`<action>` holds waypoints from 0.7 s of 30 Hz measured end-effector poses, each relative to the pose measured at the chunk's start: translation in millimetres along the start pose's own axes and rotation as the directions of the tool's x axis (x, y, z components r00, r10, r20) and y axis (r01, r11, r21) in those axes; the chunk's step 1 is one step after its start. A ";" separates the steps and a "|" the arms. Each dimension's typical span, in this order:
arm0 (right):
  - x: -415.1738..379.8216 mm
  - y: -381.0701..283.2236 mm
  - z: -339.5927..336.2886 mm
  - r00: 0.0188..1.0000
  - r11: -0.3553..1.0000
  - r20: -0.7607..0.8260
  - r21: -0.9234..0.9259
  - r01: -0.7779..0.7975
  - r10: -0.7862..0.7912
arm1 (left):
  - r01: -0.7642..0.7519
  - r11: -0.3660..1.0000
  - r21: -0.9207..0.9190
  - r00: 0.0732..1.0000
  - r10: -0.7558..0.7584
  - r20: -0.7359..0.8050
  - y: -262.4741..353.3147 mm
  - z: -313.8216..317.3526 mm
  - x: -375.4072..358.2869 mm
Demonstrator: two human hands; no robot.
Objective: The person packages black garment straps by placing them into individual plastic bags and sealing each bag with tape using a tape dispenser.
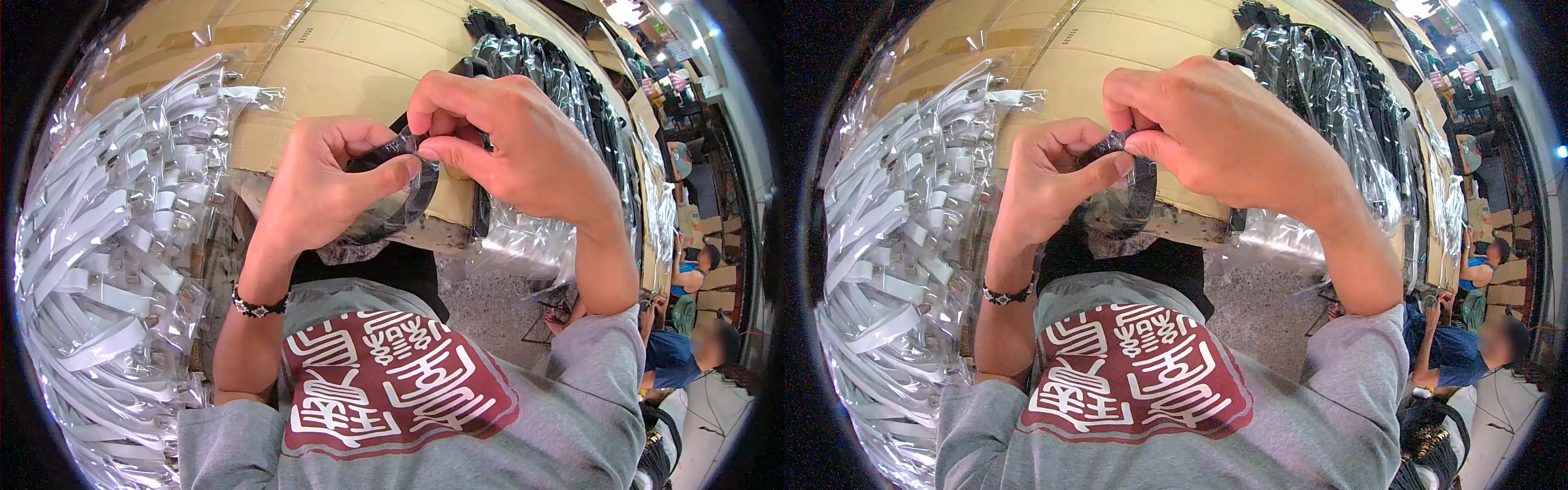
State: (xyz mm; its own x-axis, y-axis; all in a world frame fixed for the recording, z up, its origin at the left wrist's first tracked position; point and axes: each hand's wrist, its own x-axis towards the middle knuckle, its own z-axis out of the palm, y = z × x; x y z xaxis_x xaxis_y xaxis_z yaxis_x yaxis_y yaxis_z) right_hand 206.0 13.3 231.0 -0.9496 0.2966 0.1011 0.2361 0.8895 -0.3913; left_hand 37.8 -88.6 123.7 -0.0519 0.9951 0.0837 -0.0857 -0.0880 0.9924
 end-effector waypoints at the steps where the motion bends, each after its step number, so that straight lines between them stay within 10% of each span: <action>1: 0.0 0.5 0.6 1.000 1.000 -0.001 0.000 -0.001 0.001 | -0.007 1.000 -0.009 1.000 0.007 0.004 0.2 0.1 -0.1; 21: -0.7 0.6 5.9 0.992 0.996 -0.096 -0.030 -0.082 0.078 | 0.000 0.997 0.073 1.000 0.002 -0.025 3.5 -0.3 -2.3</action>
State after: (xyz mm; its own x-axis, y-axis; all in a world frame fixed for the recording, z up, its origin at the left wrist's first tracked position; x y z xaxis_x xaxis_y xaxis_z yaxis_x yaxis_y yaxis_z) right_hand 205.6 11.6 225.3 -0.9042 0.3972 0.1571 0.3188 0.8723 -0.3708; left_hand 37.3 -91.3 126.9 -0.0766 0.9936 0.0834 -0.0132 -0.0847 0.9963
